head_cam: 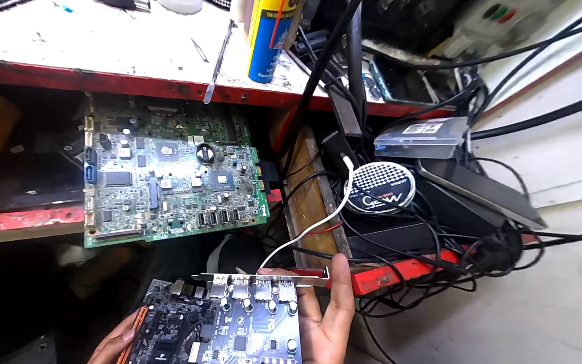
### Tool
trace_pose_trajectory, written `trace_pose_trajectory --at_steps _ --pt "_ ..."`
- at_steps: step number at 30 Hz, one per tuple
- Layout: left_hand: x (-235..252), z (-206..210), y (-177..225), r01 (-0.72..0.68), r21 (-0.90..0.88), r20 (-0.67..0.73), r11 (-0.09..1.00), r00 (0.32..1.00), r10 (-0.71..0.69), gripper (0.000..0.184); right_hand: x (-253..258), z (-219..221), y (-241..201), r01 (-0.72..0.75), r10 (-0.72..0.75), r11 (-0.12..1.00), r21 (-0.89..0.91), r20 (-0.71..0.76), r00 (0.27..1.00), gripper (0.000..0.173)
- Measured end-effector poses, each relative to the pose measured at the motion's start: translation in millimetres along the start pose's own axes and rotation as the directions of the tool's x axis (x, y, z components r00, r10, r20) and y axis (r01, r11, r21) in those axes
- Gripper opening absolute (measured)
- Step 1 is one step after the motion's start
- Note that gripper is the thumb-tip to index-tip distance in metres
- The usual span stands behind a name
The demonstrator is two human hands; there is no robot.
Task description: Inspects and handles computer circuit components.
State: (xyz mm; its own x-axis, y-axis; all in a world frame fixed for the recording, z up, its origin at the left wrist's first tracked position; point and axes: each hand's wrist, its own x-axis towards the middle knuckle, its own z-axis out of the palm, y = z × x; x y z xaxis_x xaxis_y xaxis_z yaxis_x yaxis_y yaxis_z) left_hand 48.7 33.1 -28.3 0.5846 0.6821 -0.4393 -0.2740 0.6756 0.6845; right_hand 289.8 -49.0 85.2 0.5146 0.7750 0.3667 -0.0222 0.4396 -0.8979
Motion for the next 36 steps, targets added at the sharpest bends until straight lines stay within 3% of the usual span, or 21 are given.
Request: trace_pose_trajectory --at_steps 21,36 --pt "0.3 4.6 3.6 -0.004 0.034 0.013 0.999 1.0 0.004 0.036 0.0 -0.1 5.6 0.05 -0.05 0.998 0.024 0.03 0.998 0.119" --pt "1.8 1.4 2.3 -0.012 0.027 0.035 1.0 0.999 0.011 0.034 -0.9 0.8 3.2 0.011 -0.013 0.994 0.108 0.021 1.0 0.112"
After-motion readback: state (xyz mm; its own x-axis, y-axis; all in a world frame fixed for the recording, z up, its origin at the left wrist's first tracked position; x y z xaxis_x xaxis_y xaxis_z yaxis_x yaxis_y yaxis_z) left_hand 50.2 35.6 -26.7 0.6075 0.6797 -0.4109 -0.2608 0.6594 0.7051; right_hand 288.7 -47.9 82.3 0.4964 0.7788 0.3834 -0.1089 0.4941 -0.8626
